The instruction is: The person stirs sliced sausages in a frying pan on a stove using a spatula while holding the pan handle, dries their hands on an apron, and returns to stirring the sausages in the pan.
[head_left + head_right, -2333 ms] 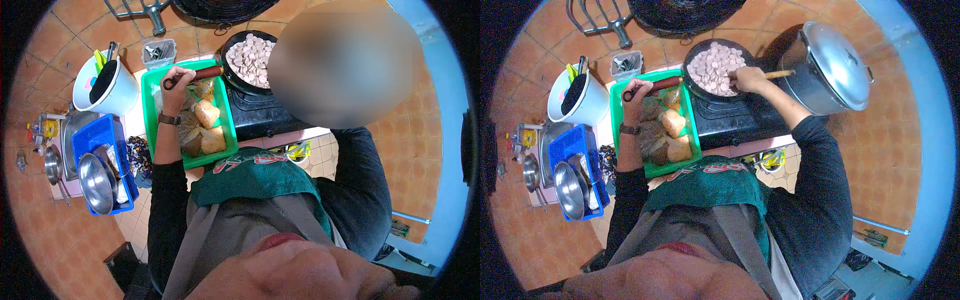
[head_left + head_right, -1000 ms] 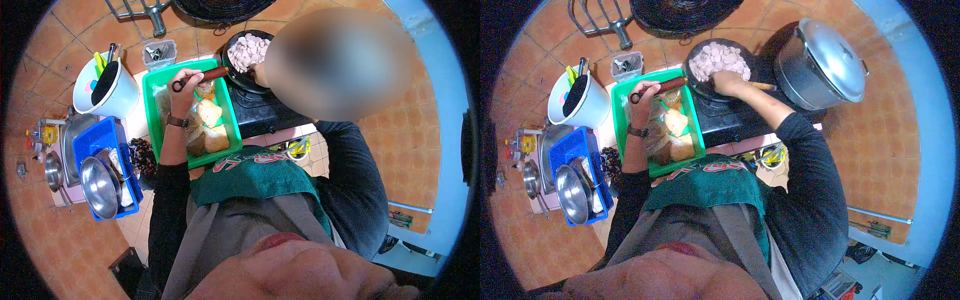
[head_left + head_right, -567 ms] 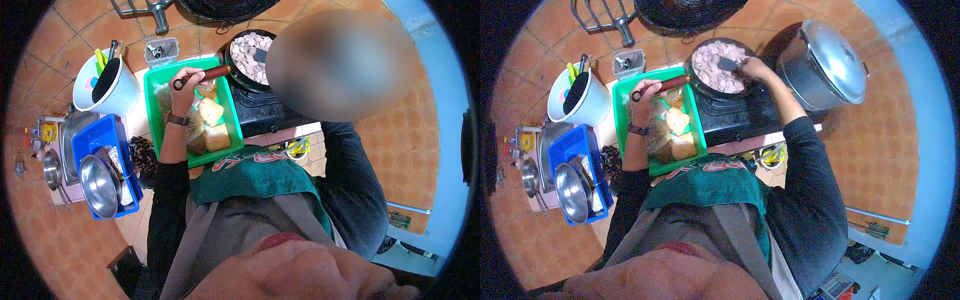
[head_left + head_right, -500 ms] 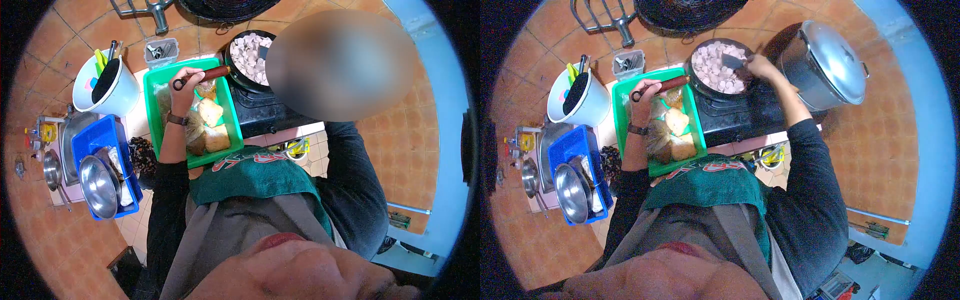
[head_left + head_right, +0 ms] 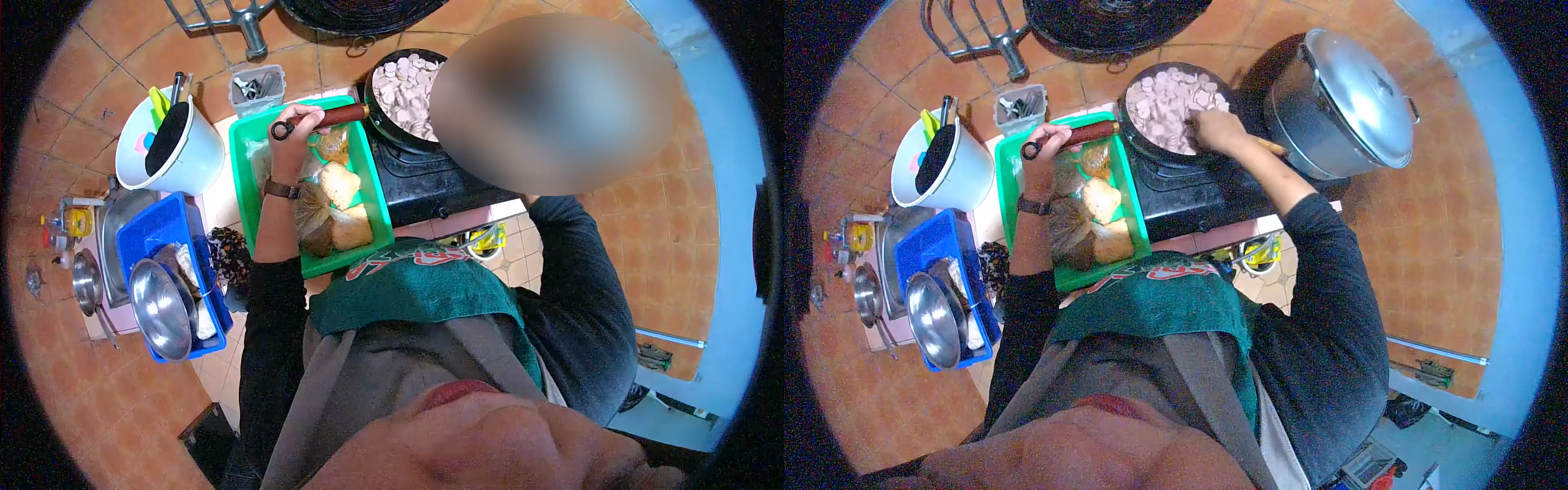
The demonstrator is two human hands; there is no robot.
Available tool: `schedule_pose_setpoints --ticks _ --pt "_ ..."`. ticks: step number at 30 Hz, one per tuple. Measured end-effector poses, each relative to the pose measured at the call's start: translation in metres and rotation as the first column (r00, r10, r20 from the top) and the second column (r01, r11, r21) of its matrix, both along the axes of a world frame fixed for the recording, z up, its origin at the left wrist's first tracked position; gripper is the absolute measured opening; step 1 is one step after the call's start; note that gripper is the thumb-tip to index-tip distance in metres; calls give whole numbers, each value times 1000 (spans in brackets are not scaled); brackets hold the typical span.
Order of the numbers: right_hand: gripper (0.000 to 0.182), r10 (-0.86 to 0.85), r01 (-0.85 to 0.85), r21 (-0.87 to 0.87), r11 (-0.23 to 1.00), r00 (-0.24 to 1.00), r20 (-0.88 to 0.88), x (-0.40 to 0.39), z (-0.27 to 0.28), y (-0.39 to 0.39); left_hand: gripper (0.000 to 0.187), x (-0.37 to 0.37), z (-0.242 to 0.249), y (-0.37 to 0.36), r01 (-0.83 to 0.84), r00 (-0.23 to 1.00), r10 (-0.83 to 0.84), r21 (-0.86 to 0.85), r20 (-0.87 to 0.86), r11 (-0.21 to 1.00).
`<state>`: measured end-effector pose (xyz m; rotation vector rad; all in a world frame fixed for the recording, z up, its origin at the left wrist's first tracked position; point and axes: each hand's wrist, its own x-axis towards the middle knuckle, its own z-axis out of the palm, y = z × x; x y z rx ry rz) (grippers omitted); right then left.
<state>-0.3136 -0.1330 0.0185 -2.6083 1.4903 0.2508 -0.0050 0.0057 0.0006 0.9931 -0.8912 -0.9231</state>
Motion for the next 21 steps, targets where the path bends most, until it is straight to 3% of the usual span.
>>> schedule_pose_setpoints --ticks 3,4,5,8,10,11,14,17,20,21 --pt "31 37 -37 -2 999 999 -23 -4 36 19 12 2 -1 0 5 999 -5 -3 36 1000" --pt "31 2 -9 -49 999 990 -143 -5 45 14 12 2 -2 0 4 1000 -4 1 19 1000" --pt "28 -45 22 -132 991 985 -169 -11 43 4 12 2 -3 -1 3 1000 -3 6 1 1000" --pt "21 58 -102 -380 919 990 -126 -36 39 -40 11 1 -4 -1 11 1000 -11 -15 -15 1000" --pt "18 170 -200 -559 805 980 -106 -39 36 -63 11 2 -2 1 12 1000 -12 -7 -12 1000" --pt "18 172 -202 -559 804 979 -106 -37 33 -73 11 2 -1 2 17 1000 -17 -2 -11 1000" --pt "19 161 -327 -523 787 928 -336 -26 14 -91 11 2 -1 2 13 1000 -13 3 12 1000" --pt "18 131 -154 -228 961 985 -116 -10 -1 -77 11 2 -3 2 11 1000 -11 -7 22 1000" --pt "26 298 -265 -273 925 950 87 -8 -8 -52 9 1 -4 3 17 1000 -17 -5 11 1000" --pt "31 300 -283 -237 929 953 36 -8 -11 -47 8 0 -3 3 22 1000 -22 6 13 1000"
